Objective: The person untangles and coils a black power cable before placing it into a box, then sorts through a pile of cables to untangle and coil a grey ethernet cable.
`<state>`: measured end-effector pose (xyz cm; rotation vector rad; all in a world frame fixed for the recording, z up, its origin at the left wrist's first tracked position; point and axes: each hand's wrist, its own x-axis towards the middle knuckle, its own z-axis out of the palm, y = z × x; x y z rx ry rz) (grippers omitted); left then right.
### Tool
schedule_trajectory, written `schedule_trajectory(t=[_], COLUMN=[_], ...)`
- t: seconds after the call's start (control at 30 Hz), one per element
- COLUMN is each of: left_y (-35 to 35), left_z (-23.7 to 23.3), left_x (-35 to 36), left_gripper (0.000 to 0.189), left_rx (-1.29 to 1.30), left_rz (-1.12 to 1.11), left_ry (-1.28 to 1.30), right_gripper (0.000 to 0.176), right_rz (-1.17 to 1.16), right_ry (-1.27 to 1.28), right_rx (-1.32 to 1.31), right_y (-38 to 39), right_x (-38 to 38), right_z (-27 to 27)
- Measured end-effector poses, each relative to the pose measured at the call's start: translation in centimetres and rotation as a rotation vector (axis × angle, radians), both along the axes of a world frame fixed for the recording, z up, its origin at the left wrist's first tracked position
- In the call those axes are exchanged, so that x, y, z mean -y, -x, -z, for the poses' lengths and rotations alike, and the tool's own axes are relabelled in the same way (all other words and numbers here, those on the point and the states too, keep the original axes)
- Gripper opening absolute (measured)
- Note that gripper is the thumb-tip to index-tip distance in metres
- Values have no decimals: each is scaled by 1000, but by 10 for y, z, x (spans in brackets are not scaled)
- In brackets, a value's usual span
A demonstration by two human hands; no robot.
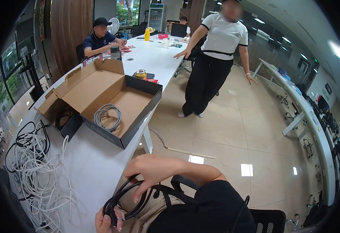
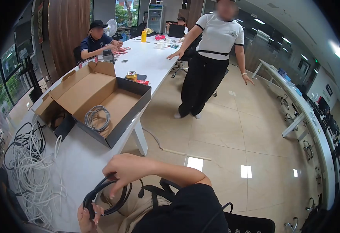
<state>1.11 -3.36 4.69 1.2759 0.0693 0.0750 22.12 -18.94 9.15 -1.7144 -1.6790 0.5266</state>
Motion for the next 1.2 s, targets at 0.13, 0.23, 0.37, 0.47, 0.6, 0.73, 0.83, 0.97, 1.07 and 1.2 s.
schedule_trajectory(t=[0.13, 0.23, 0.37, 0.47, 0.6, 0.73, 0.83, 0.97, 1.07, 1.2], left_y=[5, 9, 15, 17, 13, 17, 19, 25, 13, -5], left_z=[11, 23, 19, 2, 13, 31, 34, 46, 51, 27], left_x=[-2, -10, -8, -4, 0, -9, -7, -13, -16, 4], left_gripper=[31, 26, 20, 26, 22, 18, 23, 23, 22, 18], left_rx=[162, 262, 117, -49, -93, 58, 214, 414, 548, 297], left_rz=[169, 263, 296, 208, -105, -227, -295, -385, -409, -821], left_ry=[85, 117, 118, 94, 42, 2, 43, 177, 405, 383], right_gripper=[33, 30, 33, 34, 33, 31, 25, 19, 18, 22], right_rz=[-149, -163, -267, -318, -239, -108, -161, -283, -181, -17], right_ry=[44, 190, 29, 8, -64, -21, -75, -170, -278, -409], right_rx=[-653, -809, -655, -495, -355, -429, -646, -989, -1064, -1205], right_y=[7, 13, 21, 23, 27, 34, 26, 29, 46, 69], right_x=[-9, -16, -31, -37, -43, -49, -51, -45, -43, -57], right_z=[0, 0, 9, 10, 3, -6, 7, 28, 41, 37])
